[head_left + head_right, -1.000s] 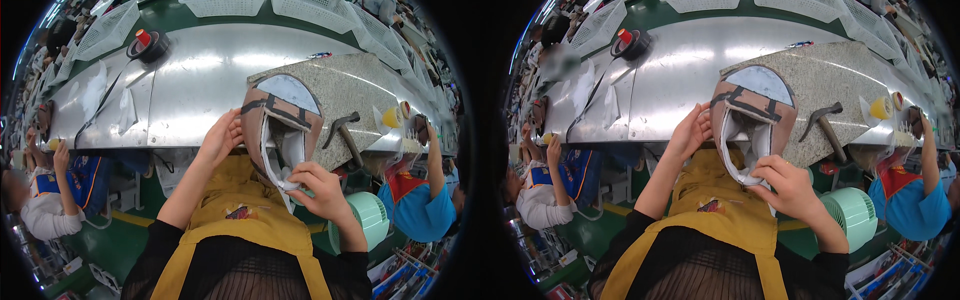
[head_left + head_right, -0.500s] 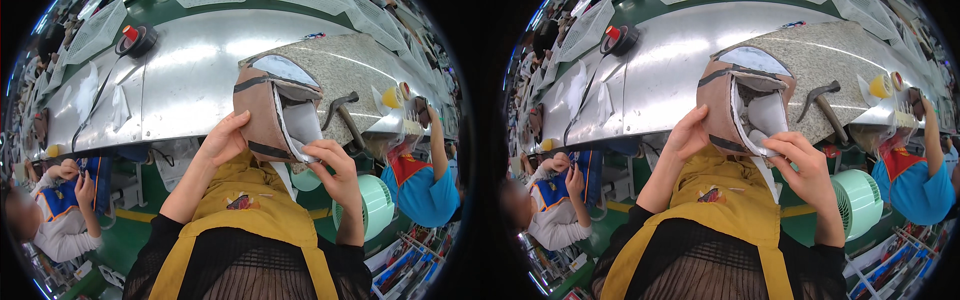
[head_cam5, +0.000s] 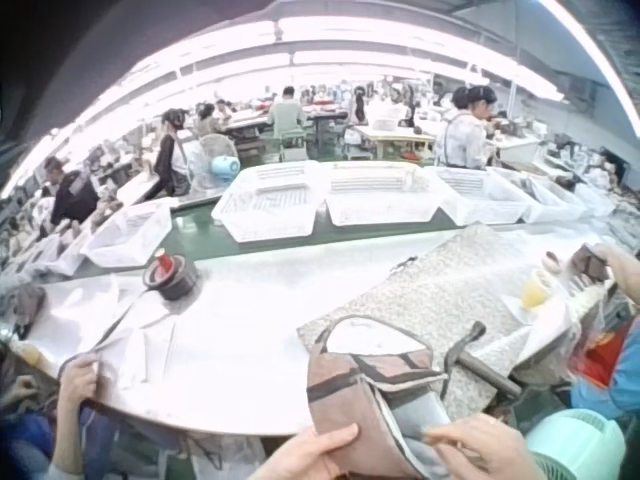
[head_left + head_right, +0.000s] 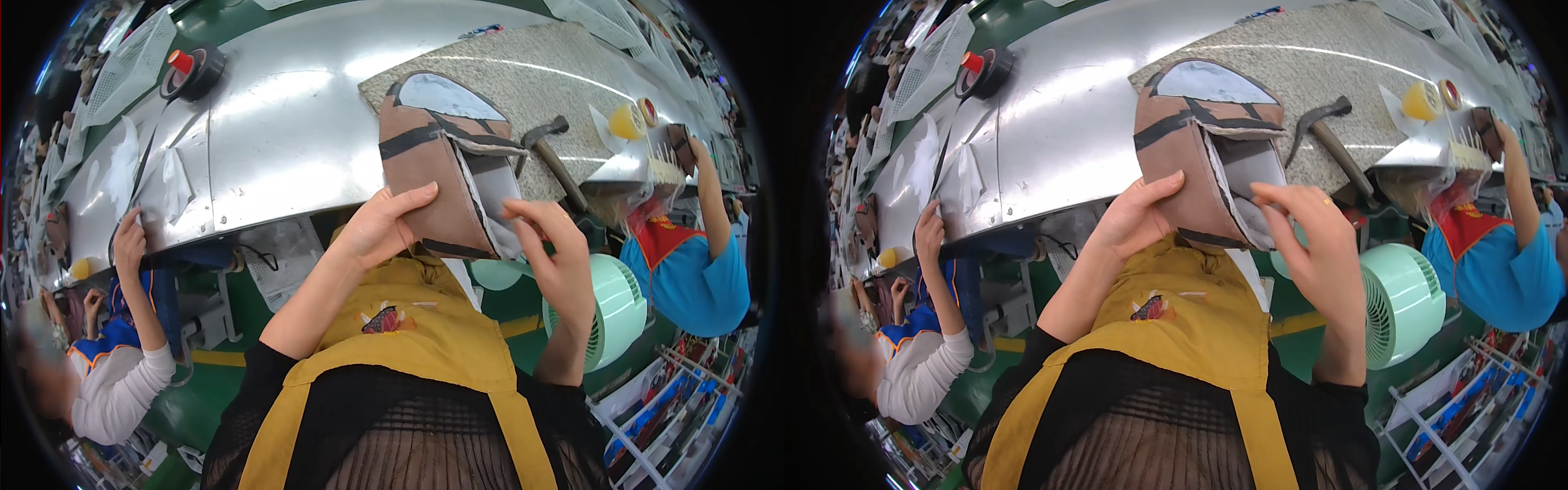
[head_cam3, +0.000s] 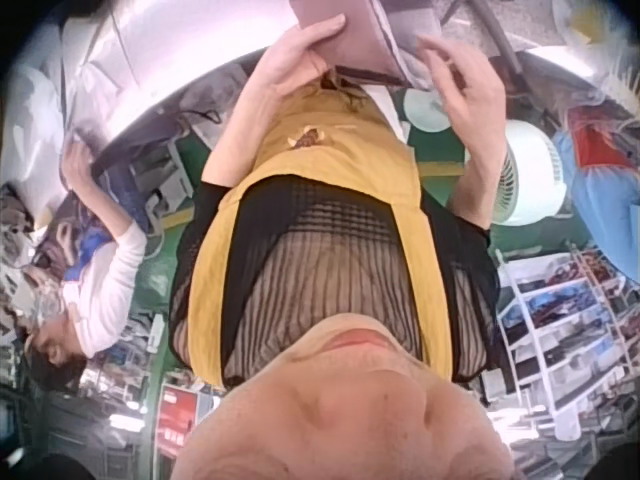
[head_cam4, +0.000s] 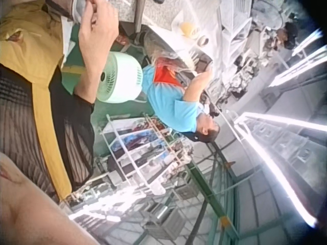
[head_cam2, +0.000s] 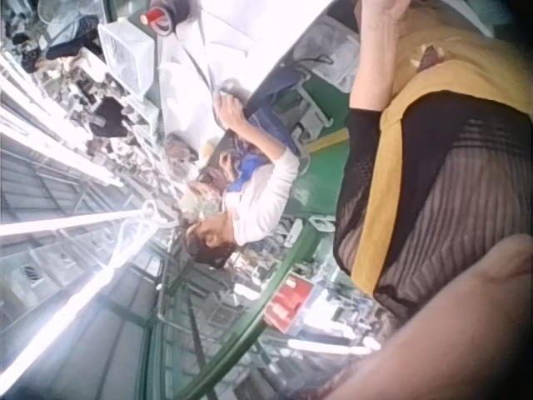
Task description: The person assembles a slip-on shoe by applying glue to the sole and upper, then using a hammer to secure the components together. They repeatedly press and tap the shoe parts to ensure adhesion, handling the shoe multiple times throughout the process.
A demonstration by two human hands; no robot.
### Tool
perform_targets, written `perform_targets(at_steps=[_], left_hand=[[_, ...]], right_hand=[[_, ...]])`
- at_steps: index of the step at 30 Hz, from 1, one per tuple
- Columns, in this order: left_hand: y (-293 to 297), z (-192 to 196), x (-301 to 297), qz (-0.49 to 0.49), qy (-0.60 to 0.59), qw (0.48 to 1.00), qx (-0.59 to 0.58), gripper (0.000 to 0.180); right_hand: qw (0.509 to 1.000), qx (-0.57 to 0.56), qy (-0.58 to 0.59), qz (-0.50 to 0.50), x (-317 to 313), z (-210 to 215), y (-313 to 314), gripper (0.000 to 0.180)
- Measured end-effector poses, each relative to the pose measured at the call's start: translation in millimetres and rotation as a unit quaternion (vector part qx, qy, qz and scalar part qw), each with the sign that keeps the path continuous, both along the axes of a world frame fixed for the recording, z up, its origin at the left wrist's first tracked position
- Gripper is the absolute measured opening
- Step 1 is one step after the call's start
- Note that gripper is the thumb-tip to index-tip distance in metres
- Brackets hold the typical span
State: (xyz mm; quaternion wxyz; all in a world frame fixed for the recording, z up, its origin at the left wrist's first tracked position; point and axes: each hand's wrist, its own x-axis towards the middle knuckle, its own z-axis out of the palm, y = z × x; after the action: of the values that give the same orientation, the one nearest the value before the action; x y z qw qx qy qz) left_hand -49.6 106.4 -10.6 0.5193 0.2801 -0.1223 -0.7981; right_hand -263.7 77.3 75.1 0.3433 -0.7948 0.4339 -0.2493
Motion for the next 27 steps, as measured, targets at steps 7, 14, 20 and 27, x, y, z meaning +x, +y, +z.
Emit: perform_targets(at_steps=[7,14,20,27], left_hand=[[2.1,4.7,-9.0,0.008,-0.015,1.0,0.002,0.036],[8.3,6.4,-14.7,0.015,0.001,1.0,0.017,0.035],[8.2,8.0,-22.0,0.023,0.012,1.0,-0.013,0.033],[7.1,4.9,-31.5,0.027,0.001,1.0,-0.004,0.035]], right_hand=[[0.991,0.117,-0.068,-0.017,5.8,-25.4,-11.9,0.015],[0.991,0.132,-0.023,-0.03,8.0,-14.4,-6.5,0.015],[0.989,0.125,-0.047,-0.06,7.8,-22.3,-3.3,0.013],[0.995,-0.049,0.061,-0.06,7.2,-29.9,-2.6,0.01]])
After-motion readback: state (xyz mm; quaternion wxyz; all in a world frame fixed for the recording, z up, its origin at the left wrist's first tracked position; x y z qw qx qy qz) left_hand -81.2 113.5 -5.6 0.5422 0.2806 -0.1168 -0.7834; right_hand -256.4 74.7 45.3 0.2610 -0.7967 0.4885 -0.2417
